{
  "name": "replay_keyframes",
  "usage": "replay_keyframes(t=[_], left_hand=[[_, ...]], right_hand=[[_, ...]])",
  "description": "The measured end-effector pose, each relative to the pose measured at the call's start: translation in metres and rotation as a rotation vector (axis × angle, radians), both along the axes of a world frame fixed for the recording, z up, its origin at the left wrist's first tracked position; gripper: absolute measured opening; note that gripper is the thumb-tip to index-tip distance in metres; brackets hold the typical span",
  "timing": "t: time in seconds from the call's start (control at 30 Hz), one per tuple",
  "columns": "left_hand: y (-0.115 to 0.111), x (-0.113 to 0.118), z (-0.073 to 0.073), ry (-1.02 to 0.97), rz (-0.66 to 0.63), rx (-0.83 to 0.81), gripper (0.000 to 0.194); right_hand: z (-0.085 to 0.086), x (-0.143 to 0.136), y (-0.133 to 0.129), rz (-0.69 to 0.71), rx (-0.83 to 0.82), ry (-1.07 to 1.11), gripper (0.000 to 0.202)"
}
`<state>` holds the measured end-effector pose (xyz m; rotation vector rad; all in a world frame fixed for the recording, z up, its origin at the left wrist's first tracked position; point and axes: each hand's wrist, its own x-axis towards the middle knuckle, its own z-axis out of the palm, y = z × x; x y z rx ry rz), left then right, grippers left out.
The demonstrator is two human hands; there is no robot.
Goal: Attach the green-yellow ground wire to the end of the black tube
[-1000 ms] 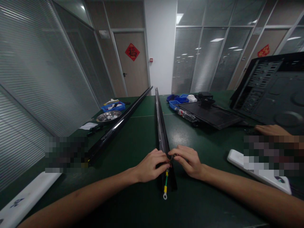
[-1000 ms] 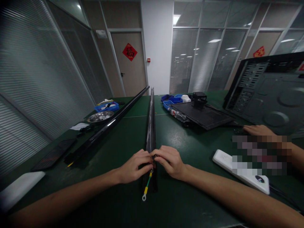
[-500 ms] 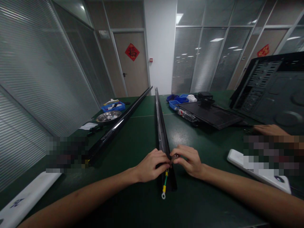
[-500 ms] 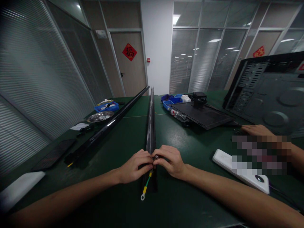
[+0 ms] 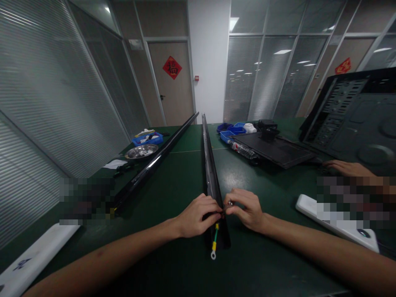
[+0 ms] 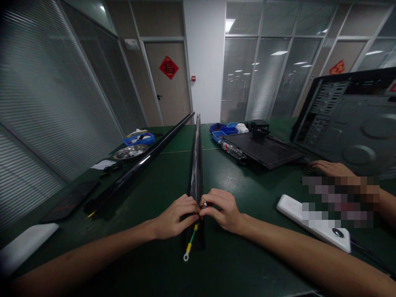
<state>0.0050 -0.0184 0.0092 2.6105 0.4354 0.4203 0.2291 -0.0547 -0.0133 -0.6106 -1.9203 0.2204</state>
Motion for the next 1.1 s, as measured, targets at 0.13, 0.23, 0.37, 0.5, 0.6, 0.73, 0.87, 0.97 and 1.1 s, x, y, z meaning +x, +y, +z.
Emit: replay_keyframes(t=[0.13,0.23,0.37,0.5,0.6,0.73,0.87,0.97,1.1], left_hand=[[0.0003,-0.0001,-0.0022,-0.003,0.002,0.009,0.021],[0.0000,0.0001,-0.0038,-0.006,0.012,0.019,0.022],[-0.0003,0.0000,-0.0034,-0.009,0.012,0.015,0.023],[0.0001,0.0000,-0.0027,-0.012,0.015,0.008,0.022],[0.0004,0.0000,-0.0032,-0.018,0.014,0.003,0.022],[0.0003,-0.0003,-0.0041,-0.011,0.016,0.006,0.023],[0.0001,-0.0006,-0.0037,-0.013,0.011,0.008,0.022],[0.0000,-0.0005,-0.0037,-0.020,0.014,0.012,0.021],[-0.0004,-0.0001,-0.0040,-0.024,0.008,0.014,0.020]], right_hand=[[-0.0001,0.0003,-0.0002,-0.011,0.014,-0.010,0.041],[0.0002,0.0004,-0.0006,-0.023,0.017,-0.025,0.041],[-0.0002,0.0001,-0.0004,-0.020,0.024,-0.015,0.040],[-0.0017,-0.0001,-0.0001,-0.001,0.027,-0.011,0.033],[-0.0026,-0.0003,-0.0002,0.015,0.038,-0.025,0.028],[-0.0029,-0.0003,-0.0007,0.030,0.048,-0.034,0.025],[-0.0023,0.0002,-0.0009,0.032,0.050,-0.028,0.025],[-0.0013,0.0005,-0.0007,0.031,0.054,-0.040,0.026],[-0.0011,0.0006,0.0001,0.022,0.067,-0.047,0.028]])
